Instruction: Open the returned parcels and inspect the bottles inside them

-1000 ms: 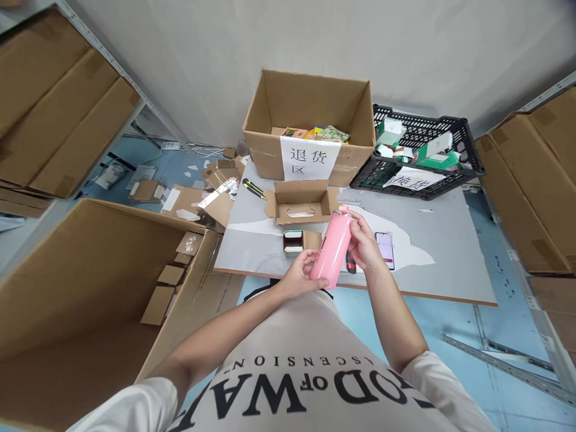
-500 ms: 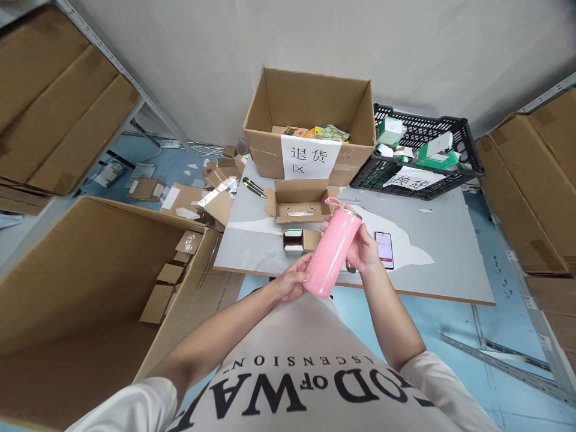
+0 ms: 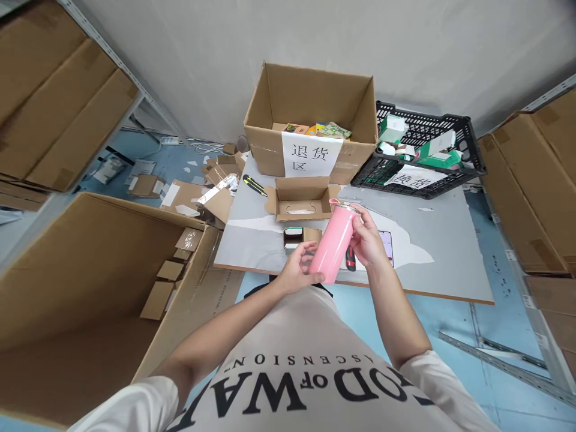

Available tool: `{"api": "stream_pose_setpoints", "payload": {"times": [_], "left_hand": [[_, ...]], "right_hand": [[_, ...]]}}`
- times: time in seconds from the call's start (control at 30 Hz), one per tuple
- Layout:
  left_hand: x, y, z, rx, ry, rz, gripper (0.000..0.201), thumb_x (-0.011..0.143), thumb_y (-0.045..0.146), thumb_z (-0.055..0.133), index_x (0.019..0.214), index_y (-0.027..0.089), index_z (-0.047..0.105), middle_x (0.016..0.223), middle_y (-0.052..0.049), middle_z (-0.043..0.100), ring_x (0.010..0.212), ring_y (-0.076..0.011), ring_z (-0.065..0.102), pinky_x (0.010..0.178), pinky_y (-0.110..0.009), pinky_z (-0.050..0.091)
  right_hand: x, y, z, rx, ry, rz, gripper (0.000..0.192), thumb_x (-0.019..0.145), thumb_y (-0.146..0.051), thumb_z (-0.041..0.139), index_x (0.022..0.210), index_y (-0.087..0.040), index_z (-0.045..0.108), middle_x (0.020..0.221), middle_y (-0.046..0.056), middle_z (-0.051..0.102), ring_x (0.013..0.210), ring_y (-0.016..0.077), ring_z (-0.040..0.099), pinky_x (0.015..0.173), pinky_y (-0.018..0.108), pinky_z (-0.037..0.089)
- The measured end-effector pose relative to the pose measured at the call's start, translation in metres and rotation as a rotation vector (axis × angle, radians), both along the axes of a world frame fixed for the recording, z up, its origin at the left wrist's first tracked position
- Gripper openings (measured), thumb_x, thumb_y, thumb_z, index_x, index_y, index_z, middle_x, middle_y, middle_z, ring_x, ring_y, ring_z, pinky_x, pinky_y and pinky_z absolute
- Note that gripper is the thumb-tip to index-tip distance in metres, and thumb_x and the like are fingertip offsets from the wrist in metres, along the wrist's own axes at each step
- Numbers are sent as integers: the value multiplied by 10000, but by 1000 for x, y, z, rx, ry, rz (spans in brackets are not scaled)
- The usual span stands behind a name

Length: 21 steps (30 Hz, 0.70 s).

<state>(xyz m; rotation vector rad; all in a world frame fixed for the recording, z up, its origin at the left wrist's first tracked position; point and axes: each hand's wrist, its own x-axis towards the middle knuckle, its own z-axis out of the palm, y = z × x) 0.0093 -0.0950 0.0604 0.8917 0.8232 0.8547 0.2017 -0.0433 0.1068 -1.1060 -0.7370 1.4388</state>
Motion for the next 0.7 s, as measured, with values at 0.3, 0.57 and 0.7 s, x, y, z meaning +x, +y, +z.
{"api": "stream_pose_setpoints", "payload": {"times": [0.3, 0.57, 0.7], "left_hand": [[2, -3, -6, -25, 6, 74, 671, 510, 263, 850, 1085, 205, 512, 1129, -83, 566, 891, -189, 608, 738, -282, 486], [-9, 0, 3, -449, -576, -104, 618, 620, 395, 655, 1155, 103, 558, 1022, -133, 667, 871, -265, 653, 718, -341, 508], [-12, 2, 4, -575, -713, -162, 608, 647, 403, 528, 1129, 38, 590, 957, -153, 688, 769, -232, 662, 605, -279, 508]], "right_hand": [[1, -2, 2, -54, -59, 51, 385, 750, -481, 691, 1093, -346, 578, 1064, -18, 660, 780, 142, 615, 627, 264, 529], [4, -6, 1, 37, 95, 36, 640, 708, -526, 716, 1288, -435, 460, 1292, -3, 547, 1148, 222, 554, 900, 403, 497], [2, 0, 6, 117, 20, -42, 562, 673, -530, 742, 1182, -376, 560, 1373, 1, 482, 1271, 221, 443, 984, 395, 445]]}}
